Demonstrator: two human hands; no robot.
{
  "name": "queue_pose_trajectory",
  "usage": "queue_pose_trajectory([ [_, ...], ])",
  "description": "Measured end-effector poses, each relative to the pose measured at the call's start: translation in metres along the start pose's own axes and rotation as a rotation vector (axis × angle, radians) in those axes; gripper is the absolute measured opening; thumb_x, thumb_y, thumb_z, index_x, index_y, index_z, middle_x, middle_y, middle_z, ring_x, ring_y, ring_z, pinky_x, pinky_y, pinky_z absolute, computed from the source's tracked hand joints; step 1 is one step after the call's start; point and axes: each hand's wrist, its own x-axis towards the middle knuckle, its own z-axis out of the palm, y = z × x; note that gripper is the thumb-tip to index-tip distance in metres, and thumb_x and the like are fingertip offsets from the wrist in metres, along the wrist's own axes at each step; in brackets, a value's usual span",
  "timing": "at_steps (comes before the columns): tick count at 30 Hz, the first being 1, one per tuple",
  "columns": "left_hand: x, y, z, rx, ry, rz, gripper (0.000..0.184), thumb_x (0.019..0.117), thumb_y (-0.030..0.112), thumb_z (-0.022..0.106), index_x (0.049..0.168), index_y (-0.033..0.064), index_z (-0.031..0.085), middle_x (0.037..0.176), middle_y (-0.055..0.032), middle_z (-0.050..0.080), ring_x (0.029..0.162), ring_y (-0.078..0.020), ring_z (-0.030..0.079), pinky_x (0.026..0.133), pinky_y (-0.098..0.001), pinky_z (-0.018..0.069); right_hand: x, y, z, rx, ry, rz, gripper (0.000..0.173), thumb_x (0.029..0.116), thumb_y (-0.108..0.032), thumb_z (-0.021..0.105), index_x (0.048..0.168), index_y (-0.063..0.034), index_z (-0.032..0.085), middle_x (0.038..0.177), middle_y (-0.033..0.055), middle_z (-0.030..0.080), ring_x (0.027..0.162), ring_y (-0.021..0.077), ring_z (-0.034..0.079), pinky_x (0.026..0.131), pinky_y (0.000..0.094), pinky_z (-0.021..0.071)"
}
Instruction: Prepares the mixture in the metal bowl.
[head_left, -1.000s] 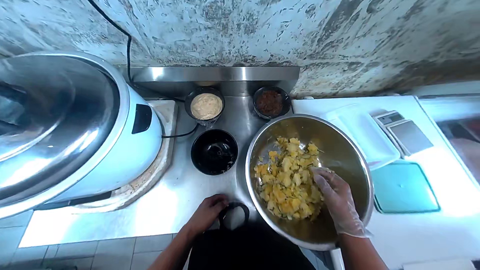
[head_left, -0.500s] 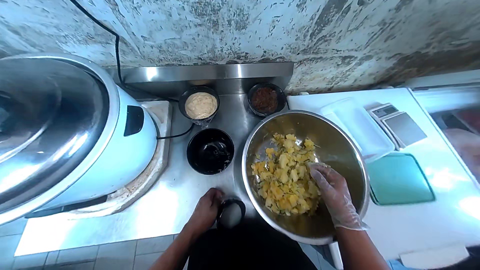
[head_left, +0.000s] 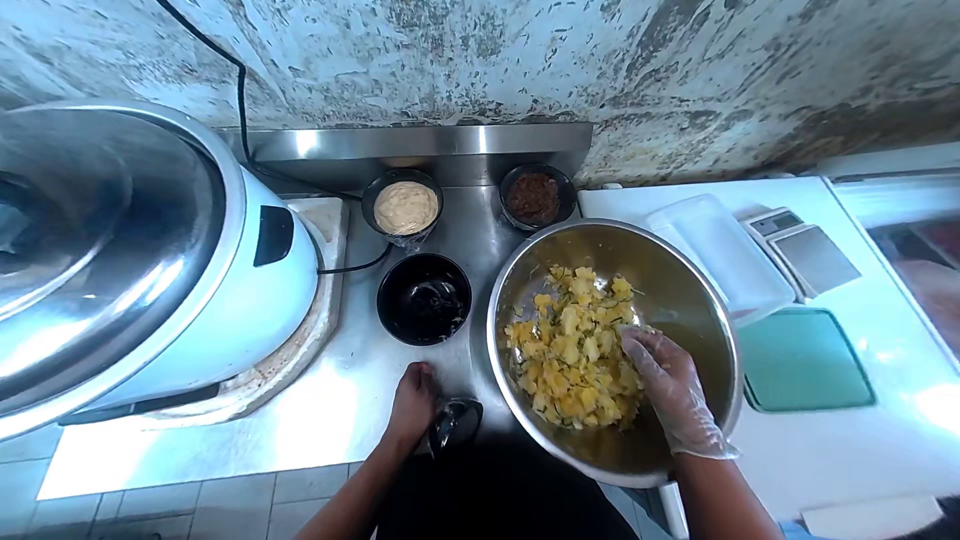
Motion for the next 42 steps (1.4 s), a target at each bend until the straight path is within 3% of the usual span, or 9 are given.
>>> queue_pose_trajectory([
  [5, 0.008, -0.005, 0.006, -0.057, 0.062, 0.013, 0.028, 0.109, 0.021, 0.043, 0.111, 0.0003, 0.062, 0.087, -0.0086, 0.063, 0.076, -0.0147, 0.063, 0.072, -0.034, 0.0552, 0.0, -0.002, 0.001, 0.005, 0.003, 0.021, 0.033, 0.0966, -0.033, 0.063, 0.114, -0.0082, 0.075, 0.113, 0.0052, 0.073, 0.106, 0.0148, 0.068, 0.091, 0.0385, 0.0577],
  [10, 0.009, -0.006, -0.013, -0.142, -0.135, 0.036, 0.021, 0.1033, 0.021, 0.053, 0.106, 0.0037, 0.065, 0.077, -0.0016, 0.061, 0.064, -0.0095, 0.058, 0.061, -0.0277, 0.05, 0.0, -0.001, 0.0, -0.006, 0.005, 0.025, 0.033, 0.0966, -0.034, 0.063, 0.114, -0.0089, 0.075, 0.112, 0.0041, 0.073, 0.104, 0.0137, 0.068, 0.09, 0.0376, 0.0577],
  [14, 0.005, -0.005, -0.035, -0.019, -0.237, 0.03, 0.027, 0.0989, 0.031, 0.063, 0.108, 0.0064, 0.068, 0.089, -0.0037, 0.07, 0.078, -0.0128, 0.067, 0.072, -0.0329, 0.057, -0.001, -0.003, 0.0, -0.01, -0.007, 0.045, 0.034, 0.0971, -0.035, 0.062, 0.115, -0.008, 0.074, 0.112, 0.0054, 0.073, 0.104, 0.0148, 0.069, 0.09, 0.0396, 0.0583],
  [18, 0.002, -0.006, -0.051, 0.146, -0.316, 0.04, 0.021, 0.0984, 0.02, 0.06, 0.111, 0.0058, 0.068, 0.088, -0.0048, 0.07, 0.077, -0.0143, 0.068, 0.074, -0.0363, 0.0587, 0.0, -0.001, 0.002, -0.011, -0.005, 0.035, 0.033, 0.0973, -0.034, 0.063, 0.114, -0.008, 0.074, 0.112, 0.0047, 0.074, 0.104, 0.0139, 0.069, 0.09, 0.0381, 0.0583],
  [24, -0.005, -0.022, -0.047, -0.338, -0.048, 0.031, 0.019, 0.1022, 0.008, 0.051, 0.111, -0.0028, 0.063, 0.096, -0.0129, 0.073, 0.083, -0.022, 0.073, 0.072, -0.0377, 0.0623, 0.0, -0.002, 0.002, -0.024, -0.015, 0.041, 0.033, 0.0971, -0.034, 0.063, 0.115, -0.0084, 0.075, 0.113, 0.0051, 0.073, 0.105, 0.015, 0.069, 0.09, 0.0389, 0.058],
  [27, -0.003, -0.025, -0.039, -0.498, 0.043, -0.048, 0.017, 0.1051, 0.008, 0.051, 0.112, -0.0028, 0.061, 0.091, -0.0124, 0.069, 0.072, -0.0205, 0.069, 0.064, -0.0355, 0.0605, 0.0, -0.002, 0.002, -0.034, -0.021, 0.037, 0.032, 0.0977, -0.033, 0.062, 0.115, -0.0089, 0.075, 0.113, 0.0042, 0.073, 0.105, 0.0139, 0.069, 0.091, 0.0382, 0.0578],
  [31, 0.0, -0.021, -0.032, -0.381, 0.103, 0.014, 0.015, 0.1045, 0.01, 0.052, 0.105, -0.0005, 0.063, 0.081, -0.0062, 0.064, 0.062, -0.0114, 0.059, 0.055, -0.0268, 0.0508, 0.0, -0.002, 0.003, -0.031, -0.021, 0.024, 0.033, 0.098, -0.034, 0.062, 0.115, -0.0088, 0.075, 0.113, 0.0039, 0.073, 0.104, 0.0137, 0.069, 0.09, 0.0373, 0.058],
  [38, 0.007, -0.019, -0.055, 0.142, -0.133, 0.097, 0.028, 0.1025, 0.026, 0.056, 0.118, 0.0049, 0.066, 0.094, -0.0072, 0.07, 0.085, -0.0155, 0.068, 0.082, -0.0385, 0.0569, 0.0, -0.003, 0.003, -0.035, -0.022, 0.027, 0.033, 0.0967, -0.034, 0.062, 0.113, -0.0091, 0.075, 0.109, 0.0038, 0.074, 0.1, 0.0131, 0.069, 0.088, 0.0372, 0.0584],
  [42, 0.001, -0.029, -0.068, 0.275, -0.267, 0.088, 0.042, 0.1035, 0.044, 0.052, 0.099, 0.0077, 0.071, 0.08, -0.0047, 0.065, 0.072, -0.0165, 0.062, 0.072, -0.0421, 0.0529, 0.001, -0.001, 0.001, -0.052, -0.033, 0.016, 0.033, 0.0986, -0.035, 0.061, 0.115, -0.0088, 0.074, 0.111, 0.0048, 0.073, 0.102, 0.0145, 0.069, 0.09, 0.0398, 0.0582],
])
